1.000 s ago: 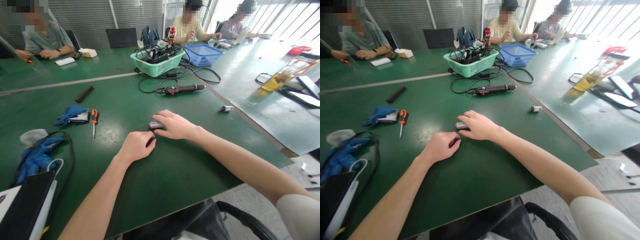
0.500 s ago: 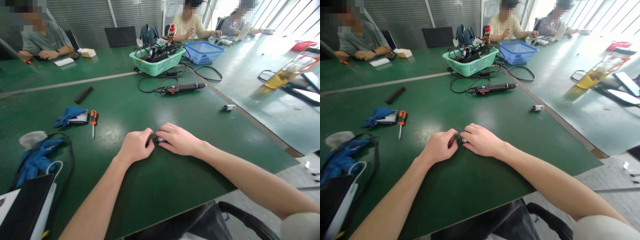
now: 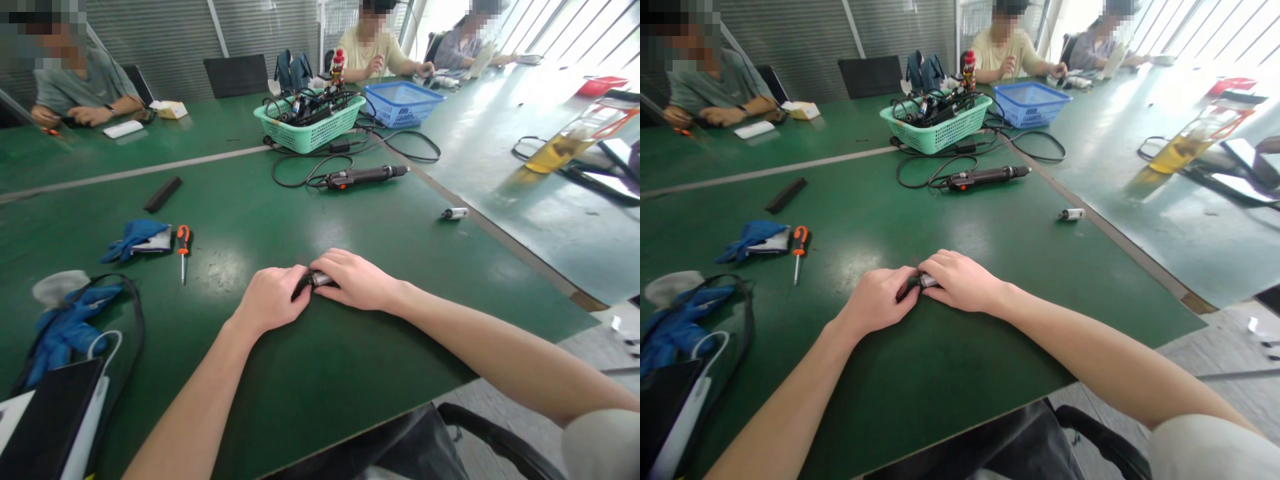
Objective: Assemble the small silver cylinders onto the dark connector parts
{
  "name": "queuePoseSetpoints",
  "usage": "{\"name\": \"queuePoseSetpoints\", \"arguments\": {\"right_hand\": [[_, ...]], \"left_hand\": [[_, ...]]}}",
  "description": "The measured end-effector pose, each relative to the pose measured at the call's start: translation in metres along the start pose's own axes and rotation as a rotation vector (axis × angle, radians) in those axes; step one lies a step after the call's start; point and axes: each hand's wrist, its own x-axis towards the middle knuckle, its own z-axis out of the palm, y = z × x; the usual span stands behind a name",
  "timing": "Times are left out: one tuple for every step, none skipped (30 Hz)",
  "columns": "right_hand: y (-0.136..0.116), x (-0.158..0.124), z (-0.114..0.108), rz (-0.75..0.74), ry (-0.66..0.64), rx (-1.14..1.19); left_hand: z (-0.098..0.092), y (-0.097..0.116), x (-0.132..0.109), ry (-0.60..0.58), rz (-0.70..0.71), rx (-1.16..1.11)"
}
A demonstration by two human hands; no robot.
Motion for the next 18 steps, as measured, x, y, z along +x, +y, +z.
{"name": "queuePoseSetpoints", "arguments": {"right_hand": [[0.0000,0.0000,-0.0007,-0.002,0.002,0.000],[-0.0001,-0.0002,-0.0017,-0.002,0.000,-0.002],[-0.0003,-0.0006,-0.0028,-0.002,-0.005,-0.008],[-0.0007,-0.0010,-0.0040,-0.001,-0.012,-0.015],[-0.0011,-0.0016,-0.0052,0.001,-0.019,-0.022],[-0.0015,-0.0021,-0.0061,0.003,-0.023,-0.027],[-0.0019,-0.0026,-0.0066,0.005,-0.025,-0.031],[-0.0023,-0.0030,-0.0068,0.005,-0.024,-0.031],[-0.0027,-0.0032,-0.0065,0.007,-0.021,-0.030],[-0.0031,-0.0033,-0.0059,0.010,-0.017,-0.028],[-0.0036,-0.0032,-0.0050,0.015,-0.014,-0.028],[-0.0042,-0.0030,-0.0039,0.019,-0.011,-0.029],[-0.0048,-0.0028,-0.0027,0.025,-0.007,-0.032],[-0.0055,-0.0025,-0.0016,0.031,-0.002,-0.038],[-0.0062,-0.0022,-0.0007,0.036,0.002,-0.043],[-0.0068,-0.0020,0.0002,0.040,0.005,-0.049],[-0.0074,-0.0018,0.0009,0.044,0.009,-0.052],[-0.0079,-0.0017,0.0016,0.046,0.012,-0.055]], "left_hand": [[0.0002,0.0002,0.0005,-0.003,-0.002,0.003],[0.0002,0.0004,0.0010,-0.007,-0.003,0.006],[0.0002,0.0007,0.0015,-0.011,-0.003,0.009],[0.0001,0.0011,0.0020,-0.016,-0.002,0.012],[0.0001,0.0015,0.0025,-0.018,0.000,0.015],[0.0001,0.0019,0.0029,-0.019,0.001,0.018],[0.0001,0.0023,0.0032,-0.018,0.001,0.020],[0.0003,0.0027,0.0034,-0.016,0.000,0.021],[0.0004,0.0031,0.0035,-0.012,-0.001,0.020],[0.0006,0.0034,0.0035,-0.007,-0.003,0.020],[0.0008,0.0036,0.0034,-0.003,-0.006,0.019],[0.0009,0.0037,0.0032,0.000,-0.008,0.018],[0.0010,0.0037,0.0029,0.002,-0.010,0.017],[0.0010,0.0037,0.0026,0.003,-0.013,0.017],[0.0010,0.0035,0.0023,0.003,-0.016,0.017],[0.0011,0.0033,0.0020,0.003,-0.019,0.017],[0.0011,0.0031,0.0018,0.003,-0.023,0.017],[0.0012,0.0029,0.0016,0.002,-0.027,0.019]]}}
